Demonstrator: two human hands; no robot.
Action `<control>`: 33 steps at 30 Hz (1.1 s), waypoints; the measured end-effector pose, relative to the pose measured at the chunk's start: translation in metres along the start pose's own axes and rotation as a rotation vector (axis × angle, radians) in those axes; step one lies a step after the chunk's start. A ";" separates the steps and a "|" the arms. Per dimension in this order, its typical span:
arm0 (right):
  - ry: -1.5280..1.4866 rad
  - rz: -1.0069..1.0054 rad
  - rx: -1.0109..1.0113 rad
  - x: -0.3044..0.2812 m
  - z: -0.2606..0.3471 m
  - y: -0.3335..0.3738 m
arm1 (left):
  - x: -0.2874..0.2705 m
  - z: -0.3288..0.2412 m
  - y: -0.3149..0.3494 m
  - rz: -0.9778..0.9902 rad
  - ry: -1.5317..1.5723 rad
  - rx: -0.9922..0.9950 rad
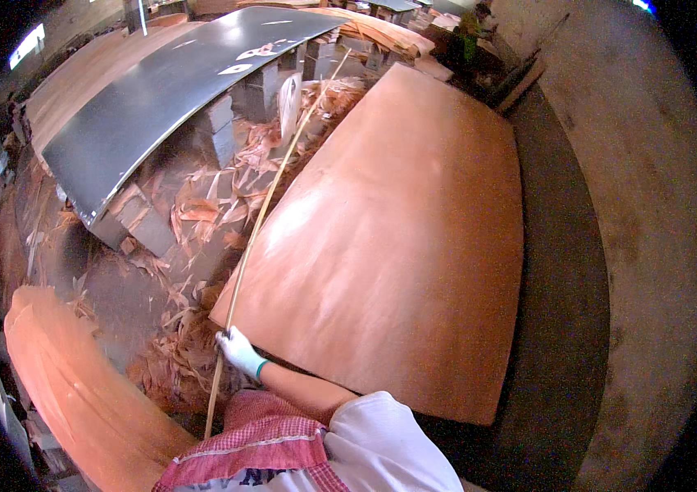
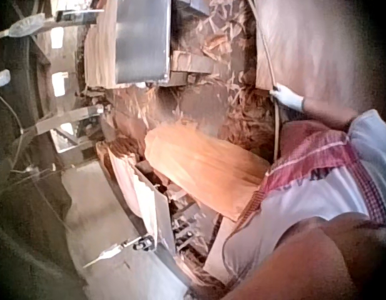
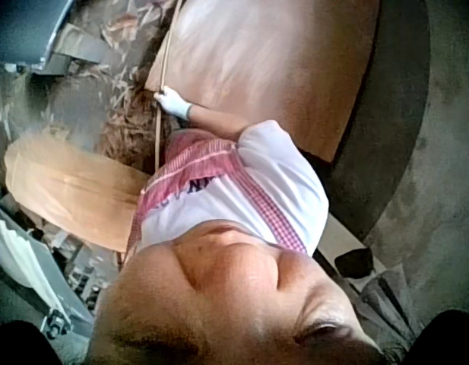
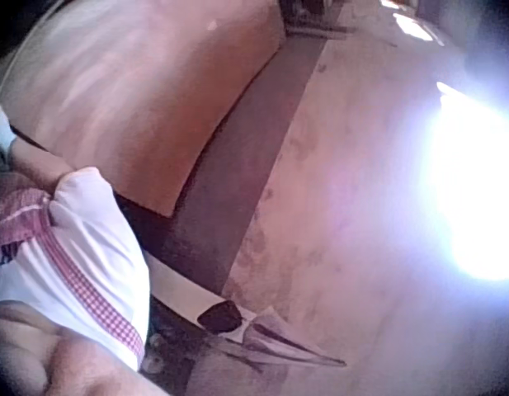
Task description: The person sorts, peels, and arranges thin wood veneers by hand and with a small blade, moving them between stacks in a large warehouse.
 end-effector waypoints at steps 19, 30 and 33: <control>-0.284 -0.253 0.238 0.211 0.122 -0.146 | -0.389 0.045 0.013 -0.420 -0.428 0.417; -0.203 -0.436 -0.255 0.290 0.287 -0.357 | -0.661 -0.016 0.053 -0.283 -0.255 0.747; -0.118 -0.396 -0.305 0.349 0.340 -0.426 | -0.722 -0.013 0.082 0.260 -0.252 0.716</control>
Point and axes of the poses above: each hand's wrist, its own y-axis away from the middle knuckle, its own x-axis out of the palm, z = x × y, the point moved 1 cm from there along -y, towards the middle knuckle, and after that the axes turned 1 degree about y, right-handed, at the moved point
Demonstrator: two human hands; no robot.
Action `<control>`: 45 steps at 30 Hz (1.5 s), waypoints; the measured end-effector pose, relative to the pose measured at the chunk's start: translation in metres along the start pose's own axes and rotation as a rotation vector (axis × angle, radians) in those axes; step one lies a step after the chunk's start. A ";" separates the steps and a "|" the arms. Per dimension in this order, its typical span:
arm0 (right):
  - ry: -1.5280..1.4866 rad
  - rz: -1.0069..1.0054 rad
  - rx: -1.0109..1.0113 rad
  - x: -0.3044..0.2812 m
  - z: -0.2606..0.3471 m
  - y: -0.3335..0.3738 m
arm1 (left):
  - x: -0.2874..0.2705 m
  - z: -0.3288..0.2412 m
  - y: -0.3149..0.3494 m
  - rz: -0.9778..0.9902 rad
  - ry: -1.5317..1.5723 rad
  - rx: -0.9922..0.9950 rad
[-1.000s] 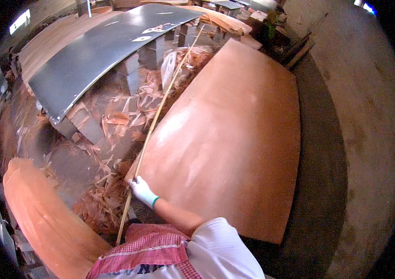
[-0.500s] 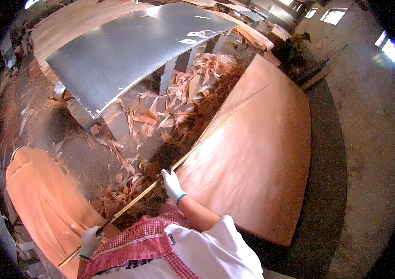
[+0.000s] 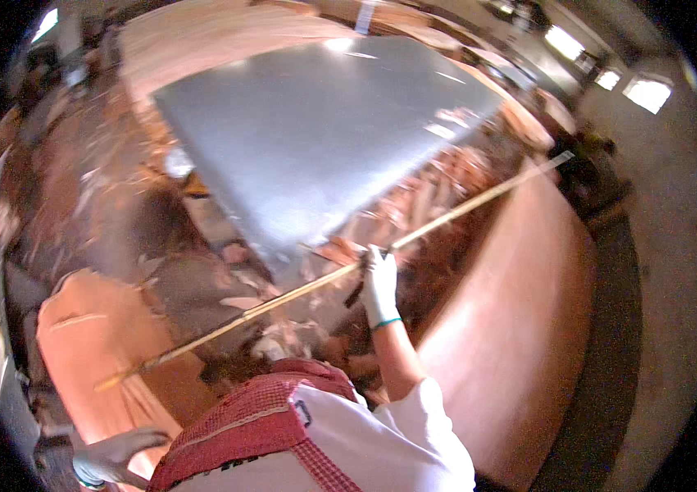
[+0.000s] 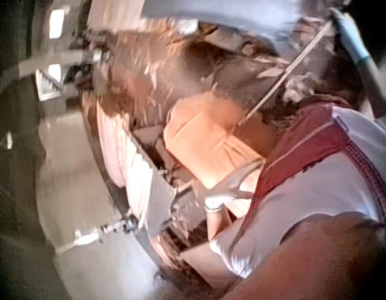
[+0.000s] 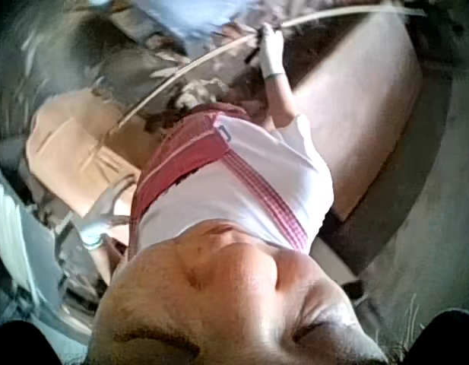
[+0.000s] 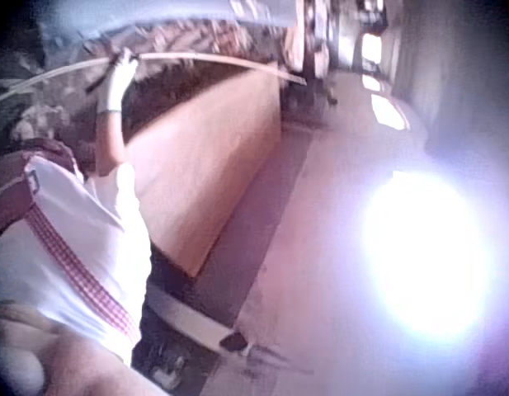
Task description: The person sorts, peels, and arranges thin wood veneers by hand and with a small blade, moving them between stacks in a large warehouse.
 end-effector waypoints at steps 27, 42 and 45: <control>-0.262 0.370 0.112 0.908 0.000 -0.221 | -0.667 0.254 0.122 -0.318 0.256 0.834; -0.174 0.447 0.139 1.354 -0.069 -0.415 | -1.136 0.318 0.100 -0.129 -0.229 0.957; -0.201 0.445 0.033 1.450 -0.083 -0.424 | -1.212 0.340 0.098 -0.117 -0.283 0.974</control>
Point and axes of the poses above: each hand's wrist, its own y-axis away from the middle knuckle, its own x-axis out of the palm, z = x × y, the point moved 1 cm from there along -y, towards the middle knuckle, and after that the axes turned 1 degree about y, right-handed, at the moved point
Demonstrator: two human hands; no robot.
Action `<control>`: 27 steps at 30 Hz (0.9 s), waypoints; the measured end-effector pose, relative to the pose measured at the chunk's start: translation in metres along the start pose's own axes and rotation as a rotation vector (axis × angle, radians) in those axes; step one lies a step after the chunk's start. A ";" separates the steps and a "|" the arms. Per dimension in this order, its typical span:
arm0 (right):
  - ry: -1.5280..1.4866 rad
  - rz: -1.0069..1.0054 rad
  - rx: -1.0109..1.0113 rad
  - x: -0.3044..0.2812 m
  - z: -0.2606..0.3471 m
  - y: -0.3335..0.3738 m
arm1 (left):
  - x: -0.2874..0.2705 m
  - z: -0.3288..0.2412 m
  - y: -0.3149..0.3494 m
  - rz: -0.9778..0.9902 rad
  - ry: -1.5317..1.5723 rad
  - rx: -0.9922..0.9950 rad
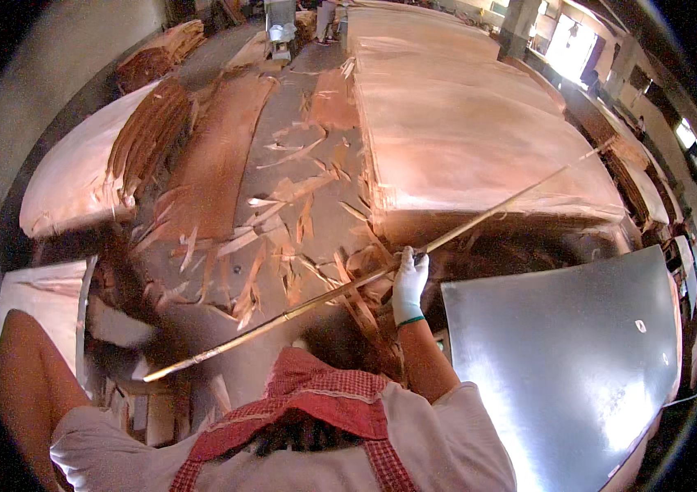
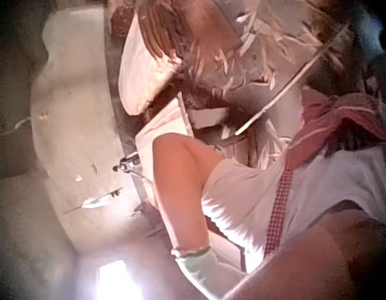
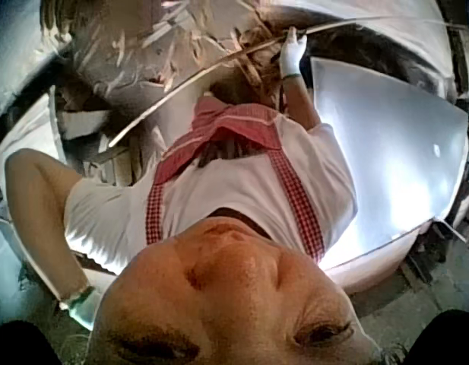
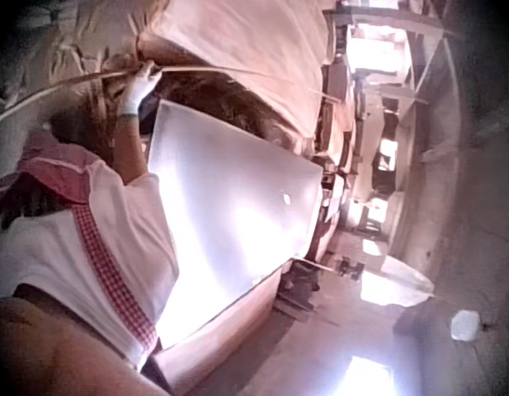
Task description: The person sorts, peels, and arranges thin wood veneers by hand and with a small blade, moving them between stacks in a large warehouse.
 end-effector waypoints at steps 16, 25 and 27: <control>0.013 -0.014 0.049 0.294 -0.103 -0.270 | -0.223 0.440 0.375 -0.337 -0.187 -1.265; 0.504 -0.364 0.474 0.210 -0.316 -0.421 | -0.313 0.526 0.540 -0.730 -0.120 -1.731; 0.599 -0.410 0.536 0.206 -0.353 -0.444 | -0.364 0.538 0.519 -0.763 -0.150 -1.664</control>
Point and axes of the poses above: each hand's wrist, its own y-axis away from the middle knuckle, its own x-axis out of the palm, z = x × y, the point moved 1 cm from there along -y, towards the middle knuckle, and after that the axes turned 1 degree about y, right-handed, at the moved point
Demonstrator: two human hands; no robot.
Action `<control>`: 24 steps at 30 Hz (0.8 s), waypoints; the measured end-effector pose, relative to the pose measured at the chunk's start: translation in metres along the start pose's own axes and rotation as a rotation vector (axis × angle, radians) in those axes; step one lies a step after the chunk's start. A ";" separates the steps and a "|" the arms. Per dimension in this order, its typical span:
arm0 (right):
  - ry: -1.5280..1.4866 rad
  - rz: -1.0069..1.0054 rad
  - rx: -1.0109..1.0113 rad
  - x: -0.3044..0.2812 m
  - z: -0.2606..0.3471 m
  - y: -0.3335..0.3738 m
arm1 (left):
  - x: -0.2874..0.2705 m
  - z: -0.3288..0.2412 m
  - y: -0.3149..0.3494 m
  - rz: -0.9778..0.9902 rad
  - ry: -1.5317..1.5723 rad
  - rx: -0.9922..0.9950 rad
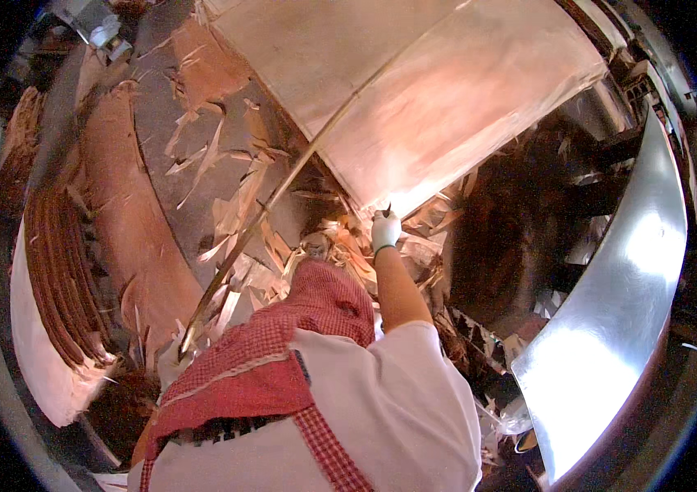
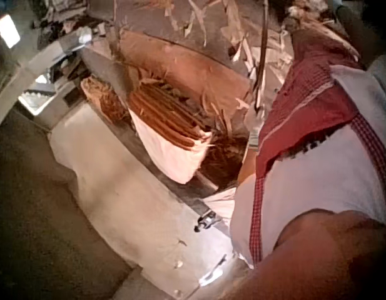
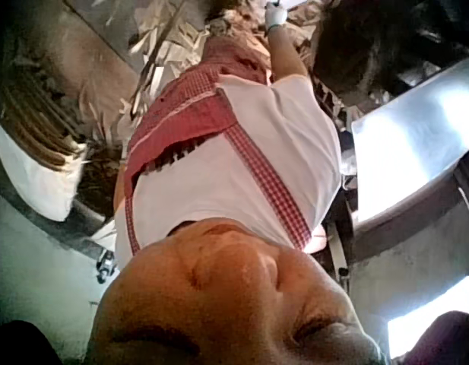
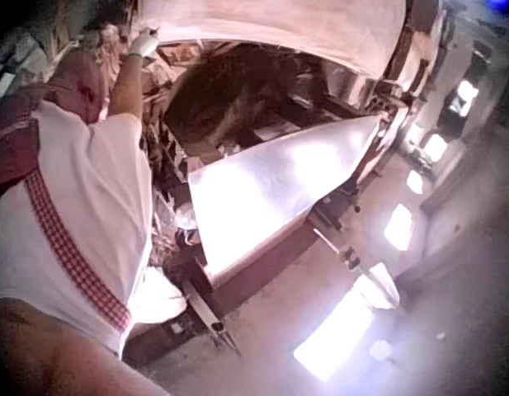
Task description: The person sorts, peels, and arranges thin wood veneers by hand and with a small blade, moving them between stacks in a large warehouse.
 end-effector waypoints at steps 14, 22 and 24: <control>-0.622 -0.415 0.230 0.015 0.134 -0.063 | 0.007 -0.142 -0.363 0.172 -0.137 0.266; -0.526 -0.030 -0.190 0.115 0.343 -0.102 | 0.113 -0.252 -0.586 0.320 -0.085 0.613; -0.459 -0.060 -0.241 0.178 0.360 -0.138 | 0.130 -0.266 -0.622 0.499 -0.048 0.553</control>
Point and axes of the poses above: each hand's wrist, its own y-axis away from the middle knuckle, its own x-axis out of the palm, z = x × y, the point moved 1 cm from there along -y, towards the middle knuckle, and after that the axes turned 1 degree about y, right-handed, at the moved point
